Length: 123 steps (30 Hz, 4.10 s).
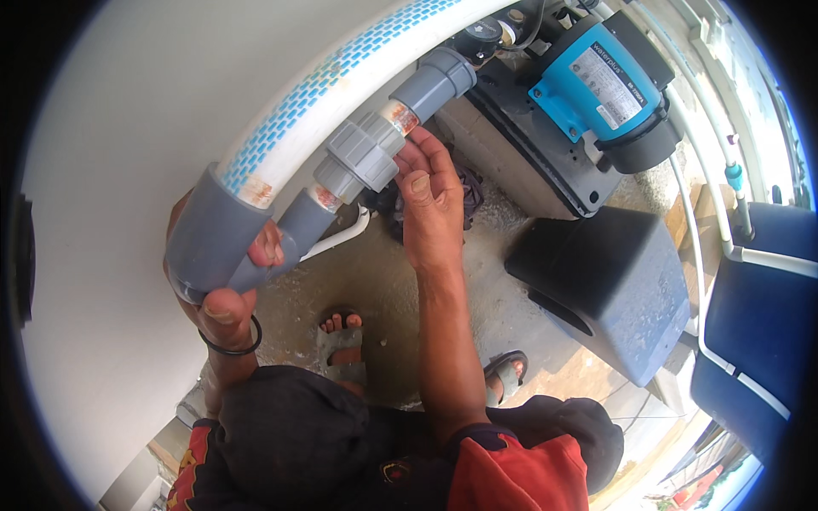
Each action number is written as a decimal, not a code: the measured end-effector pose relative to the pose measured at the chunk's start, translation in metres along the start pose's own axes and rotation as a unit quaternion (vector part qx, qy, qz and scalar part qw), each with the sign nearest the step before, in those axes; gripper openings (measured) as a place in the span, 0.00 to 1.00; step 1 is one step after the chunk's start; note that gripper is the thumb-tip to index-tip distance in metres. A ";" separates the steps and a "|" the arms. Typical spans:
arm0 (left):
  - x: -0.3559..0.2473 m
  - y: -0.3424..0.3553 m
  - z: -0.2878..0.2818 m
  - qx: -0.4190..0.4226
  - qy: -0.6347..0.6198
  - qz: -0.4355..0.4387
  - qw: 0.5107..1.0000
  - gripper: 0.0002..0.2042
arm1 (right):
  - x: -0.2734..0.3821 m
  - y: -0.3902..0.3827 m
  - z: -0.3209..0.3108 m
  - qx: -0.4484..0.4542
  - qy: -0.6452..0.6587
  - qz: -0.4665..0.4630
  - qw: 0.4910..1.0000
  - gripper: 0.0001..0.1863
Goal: The person uses a dark cloth to wipe water from a leaking pipe joint near a water pump. They repeatedly tighten the pipe coupling by hand, wipe the area, and check for leaks. The pipe remains wet throughout the clip.
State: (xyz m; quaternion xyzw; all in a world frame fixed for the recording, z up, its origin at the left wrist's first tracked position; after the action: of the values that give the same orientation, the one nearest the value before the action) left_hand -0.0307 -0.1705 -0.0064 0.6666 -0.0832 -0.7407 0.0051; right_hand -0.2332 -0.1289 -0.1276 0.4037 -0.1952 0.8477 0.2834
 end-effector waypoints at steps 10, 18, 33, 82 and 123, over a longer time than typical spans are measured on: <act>0.003 -0.002 -0.005 -0.016 0.053 0.026 0.998 0.59 | -0.007 0.015 0.032 0.084 0.117 0.094 0.985 0.49; -0.005 0.000 -0.010 -0.011 0.113 0.108 0.988 0.56 | -0.027 0.010 0.041 0.094 0.263 0.137 0.950 0.45; -0.024 0.003 0.010 -0.017 0.088 0.085 0.992 0.52 | -0.034 0.010 0.074 0.115 0.414 0.159 0.889 0.43; -0.013 -0.021 0.001 -0.024 0.133 0.187 0.973 0.42 | -0.058 0.011 0.067 0.108 0.404 0.165 0.893 0.44; -0.002 0.019 -0.002 -0.004 0.036 0.048 0.998 0.33 | -0.032 -0.005 0.055 -0.039 0.200 0.169 0.964 0.28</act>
State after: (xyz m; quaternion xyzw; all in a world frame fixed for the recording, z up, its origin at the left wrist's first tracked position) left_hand -0.0308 -0.1887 -0.0018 0.6880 -0.1125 -0.7154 0.0464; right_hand -0.1819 -0.1662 -0.1199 0.1758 -0.2327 0.9385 0.1846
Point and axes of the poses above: each hand's wrist, its own y-axis towards the middle knuckle, its own z-axis out of the palm, x = y × z, the point moved 9 cm from there along y, towards the middle knuckle, and after that the axes turned 13 degrees about -x, right-handed, at the moved point
